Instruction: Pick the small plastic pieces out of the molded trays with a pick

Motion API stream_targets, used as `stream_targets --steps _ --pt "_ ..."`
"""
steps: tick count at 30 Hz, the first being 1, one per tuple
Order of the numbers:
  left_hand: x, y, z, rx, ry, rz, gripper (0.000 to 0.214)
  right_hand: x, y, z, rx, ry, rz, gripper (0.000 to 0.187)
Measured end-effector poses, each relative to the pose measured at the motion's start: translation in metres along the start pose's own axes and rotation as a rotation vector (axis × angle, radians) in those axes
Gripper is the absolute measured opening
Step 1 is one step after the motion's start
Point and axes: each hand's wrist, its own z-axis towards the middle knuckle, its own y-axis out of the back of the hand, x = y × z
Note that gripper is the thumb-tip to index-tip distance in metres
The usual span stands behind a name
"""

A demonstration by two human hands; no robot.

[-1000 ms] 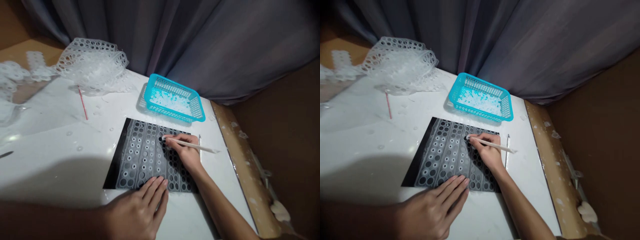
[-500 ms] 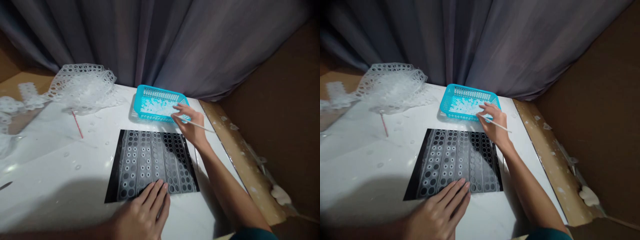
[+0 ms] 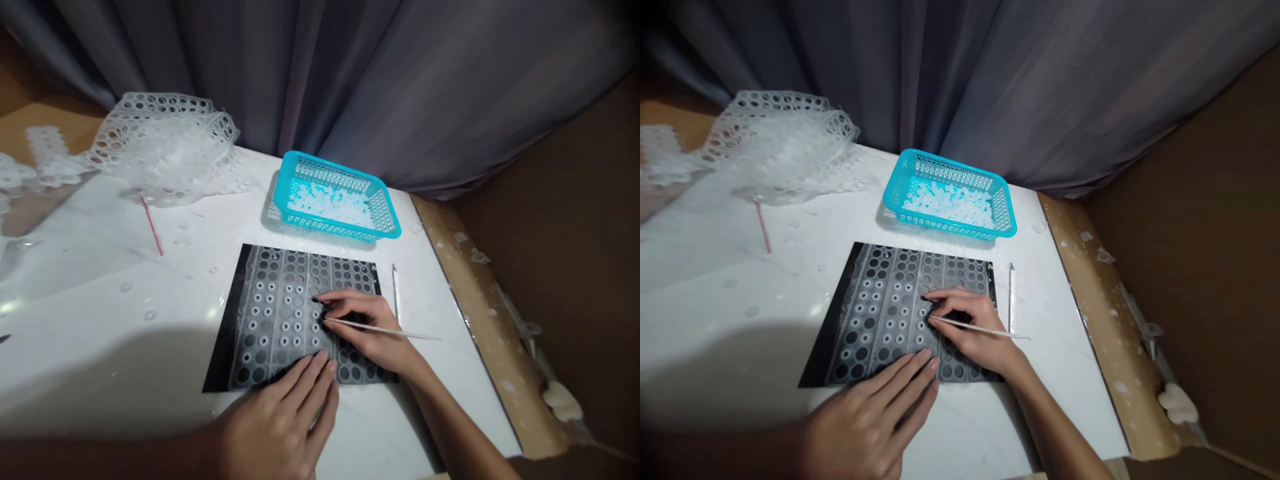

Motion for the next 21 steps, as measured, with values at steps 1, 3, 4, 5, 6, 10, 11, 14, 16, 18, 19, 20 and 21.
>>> stream_targets --steps 1,3,4,5,6,10,11,14,16,18,19,20,21 --pt "0.001 0.0 0.0 0.004 -0.008 -0.003 0.047 0.001 0.0 0.002 0.007 0.024 -0.026 0.01" --pt "0.001 0.0 0.0 0.012 -0.017 -0.009 0.048 0.003 0.001 0.003 0.028 0.064 -0.072 0.01" --pt "0.001 0.0 0.0 0.015 -0.017 -0.013 0.048 0.003 0.001 0.004 0.041 0.076 -0.088 0.01" --pt "0.001 0.0 -0.001 0.017 -0.016 -0.018 0.048 0.003 0.0 0.003 0.052 0.086 -0.097 0.01" --pt "0.001 0.0 -0.001 0.022 -0.014 -0.024 0.049 0.004 0.0 0.003 0.063 0.095 -0.105 0.01" --pt "0.001 0.002 -0.002 0.065 -0.025 -0.042 0.054 0.004 0.001 0.002 0.099 0.127 -0.163 0.011" --pt "0.001 0.003 -0.002 0.075 -0.032 -0.044 0.055 0.004 0.001 0.002 0.112 0.137 -0.185 0.011" --pt "0.002 0.006 -0.003 0.119 -0.045 -0.041 0.058 0.006 0.001 0.002 0.154 0.195 -0.244 0.013" --pt "0.002 0.007 -0.004 0.15 -0.048 -0.04 0.061 0.009 0.001 0.002 0.175 0.227 -0.288 0.015" --pt "0.001 0.007 -0.005 0.172 -0.061 -0.046 0.064 0.012 0.002 0.003 0.205 0.234 -0.338 0.015" --pt "0.001 0.007 -0.005 0.178 -0.067 -0.049 0.065 0.015 0.002 0.004 0.226 0.232 -0.363 0.016" --pt "0.001 0.007 -0.005 0.183 -0.072 -0.05 0.066 0.019 0.002 0.005 0.248 0.23 -0.388 0.017" --pt "0.001 0.007 -0.005 0.187 -0.077 -0.051 0.067 0.022 0.003 0.006 0.27 0.229 -0.413 0.019"
